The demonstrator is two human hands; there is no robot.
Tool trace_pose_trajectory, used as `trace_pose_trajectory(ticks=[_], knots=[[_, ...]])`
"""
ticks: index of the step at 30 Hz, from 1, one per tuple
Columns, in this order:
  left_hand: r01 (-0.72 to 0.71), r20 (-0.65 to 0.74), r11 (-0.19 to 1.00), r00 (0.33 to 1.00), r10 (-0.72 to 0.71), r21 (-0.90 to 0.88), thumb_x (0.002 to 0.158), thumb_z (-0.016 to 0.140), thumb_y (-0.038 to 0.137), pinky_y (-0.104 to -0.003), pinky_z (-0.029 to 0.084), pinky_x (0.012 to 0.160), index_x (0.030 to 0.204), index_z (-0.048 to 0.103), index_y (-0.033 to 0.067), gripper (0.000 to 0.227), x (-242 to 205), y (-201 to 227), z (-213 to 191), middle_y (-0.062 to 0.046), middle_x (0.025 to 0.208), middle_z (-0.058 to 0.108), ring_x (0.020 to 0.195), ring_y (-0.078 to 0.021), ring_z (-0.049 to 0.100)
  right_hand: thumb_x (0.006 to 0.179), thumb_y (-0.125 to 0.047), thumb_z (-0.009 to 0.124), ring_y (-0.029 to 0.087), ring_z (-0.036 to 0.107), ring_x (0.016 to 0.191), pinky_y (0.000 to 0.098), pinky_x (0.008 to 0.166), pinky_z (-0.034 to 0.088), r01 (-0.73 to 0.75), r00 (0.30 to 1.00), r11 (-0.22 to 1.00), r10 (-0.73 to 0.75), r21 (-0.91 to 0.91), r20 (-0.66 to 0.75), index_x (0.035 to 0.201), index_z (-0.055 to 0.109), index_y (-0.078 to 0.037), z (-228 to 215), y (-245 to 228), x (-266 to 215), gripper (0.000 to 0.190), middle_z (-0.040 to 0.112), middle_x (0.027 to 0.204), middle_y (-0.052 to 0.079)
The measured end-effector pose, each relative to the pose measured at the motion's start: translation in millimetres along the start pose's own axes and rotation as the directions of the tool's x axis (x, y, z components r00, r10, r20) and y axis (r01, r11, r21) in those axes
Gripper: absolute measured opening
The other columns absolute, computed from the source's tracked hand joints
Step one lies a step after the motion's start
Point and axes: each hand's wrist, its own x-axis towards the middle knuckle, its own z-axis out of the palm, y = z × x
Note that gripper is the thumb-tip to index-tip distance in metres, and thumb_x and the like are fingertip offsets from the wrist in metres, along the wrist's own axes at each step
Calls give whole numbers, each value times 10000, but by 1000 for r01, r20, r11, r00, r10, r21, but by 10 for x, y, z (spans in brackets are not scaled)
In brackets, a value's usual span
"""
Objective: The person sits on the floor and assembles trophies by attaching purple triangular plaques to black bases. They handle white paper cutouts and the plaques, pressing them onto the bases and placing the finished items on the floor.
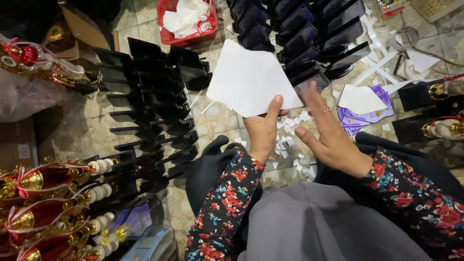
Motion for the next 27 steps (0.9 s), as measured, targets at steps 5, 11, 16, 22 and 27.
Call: trace_pose_trajectory(ticks=[5, 11, 16, 22, 27], knots=[[17, -33, 1000, 999, -18, -19, 779, 723, 62, -349, 623, 541, 1106, 519, -65, 406, 38, -44, -21, -103, 861, 616, 645, -201, 660, 886, -66, 513, 282, 478, 1175, 414, 945, 432, -193, 966, 830, 254, 523, -46, 1458, 173, -74, 26, 189, -30, 665, 445, 1334, 201], [38, -44, 999, 998, -39, -15, 768, 737, 78, -336, 619, 529, 1091, 524, -65, 412, 20, 54, 7, -92, 839, 619, 626, -195, 658, 909, -171, 511, 311, 555, 1122, 416, 922, 462, -208, 967, 894, 248, 397, -52, 1326, 481, -7, 38, 245, -39, 449, 557, 1247, 211], [53, -8, 999, 999, -53, 6, 764, 732, 84, -276, 597, 447, 1003, 550, -50, 329, 47, 36, -49, -62, 747, 602, 510, -182, 640, 906, -235, 535, 391, 554, 1050, 488, 886, 429, 234, 939, 658, -345, -716, -10, 1374, 456, -44, 12, 216, 22, 512, 418, 1381, 278], [44, 103, 992, 993, -57, 118, 725, 744, 41, -230, 500, 317, 864, 597, -41, 218, 30, -74, -104, -112, 622, 603, 414, -166, 603, 832, -159, 690, 326, 629, 1001, 398, 855, 476, -2, 973, 992, -27, -125, -228, 1230, 595, -22, -200, 139, 33, 431, 642, 1128, 162], [38, 407, 901, 883, -233, 433, 679, 652, 121, -323, 477, 905, 1125, 592, 52, 455, 10, -378, -289, -78, 1102, 640, 1014, -178, 584, 909, -44, 628, 221, 617, 883, 287, 803, 504, -71, 940, 996, 82, 46, -330, 1150, 568, 44, -327, 106, 85, 264, 570, 1058, 158]])
